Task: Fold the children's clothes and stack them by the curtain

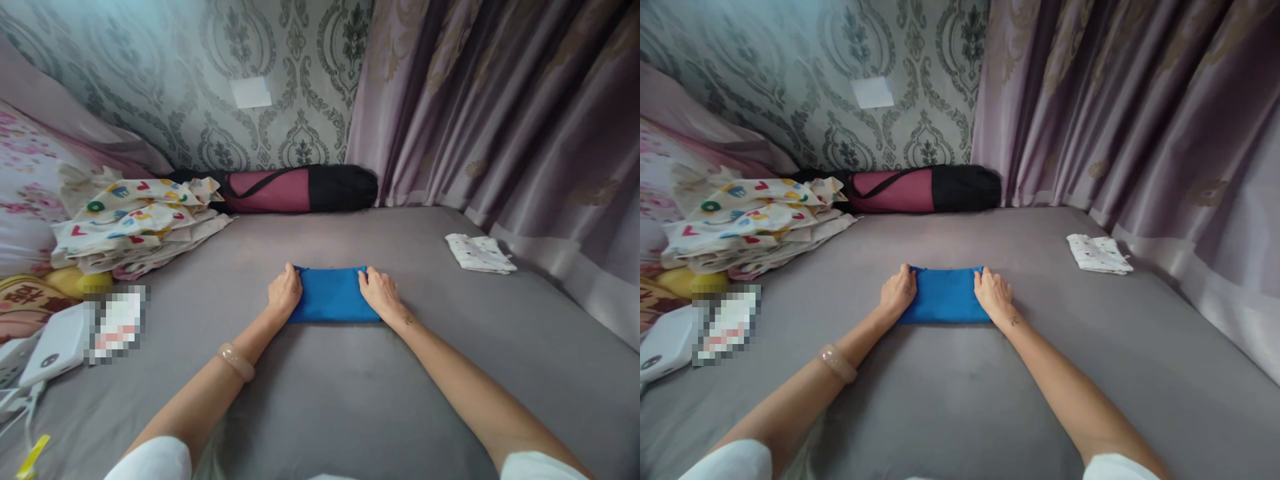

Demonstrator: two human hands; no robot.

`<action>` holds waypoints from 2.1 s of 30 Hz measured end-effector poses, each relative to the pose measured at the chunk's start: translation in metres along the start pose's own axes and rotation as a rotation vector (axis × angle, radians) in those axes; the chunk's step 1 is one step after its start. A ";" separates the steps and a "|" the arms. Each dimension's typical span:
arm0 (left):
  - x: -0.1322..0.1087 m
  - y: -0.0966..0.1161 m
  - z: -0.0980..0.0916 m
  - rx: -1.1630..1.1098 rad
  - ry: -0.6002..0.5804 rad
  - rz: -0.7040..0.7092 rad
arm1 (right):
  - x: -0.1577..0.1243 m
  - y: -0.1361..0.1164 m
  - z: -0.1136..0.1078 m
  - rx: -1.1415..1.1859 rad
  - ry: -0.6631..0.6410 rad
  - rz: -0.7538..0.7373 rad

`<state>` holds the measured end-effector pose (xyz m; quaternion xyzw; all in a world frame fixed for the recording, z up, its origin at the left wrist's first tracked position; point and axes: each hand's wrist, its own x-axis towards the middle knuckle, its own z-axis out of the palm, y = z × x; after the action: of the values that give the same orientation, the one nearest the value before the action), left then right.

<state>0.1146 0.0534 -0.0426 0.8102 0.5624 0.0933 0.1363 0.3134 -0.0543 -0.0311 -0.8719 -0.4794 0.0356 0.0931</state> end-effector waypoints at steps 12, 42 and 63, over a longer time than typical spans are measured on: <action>-0.035 0.012 -0.003 0.207 0.137 0.485 | -0.018 -0.028 -0.008 -0.011 0.085 -0.467; -0.057 -0.074 0.002 0.166 -0.070 0.277 | -0.014 -0.003 0.029 -0.028 -0.024 -0.461; -0.061 -0.070 0.002 0.123 -0.002 0.285 | -0.027 -0.092 0.036 -0.040 -0.121 -0.649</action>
<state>0.0315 0.0192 -0.0673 0.8887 0.4462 0.0761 0.0723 0.2171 -0.0239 -0.0491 -0.6716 -0.7374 0.0465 0.0539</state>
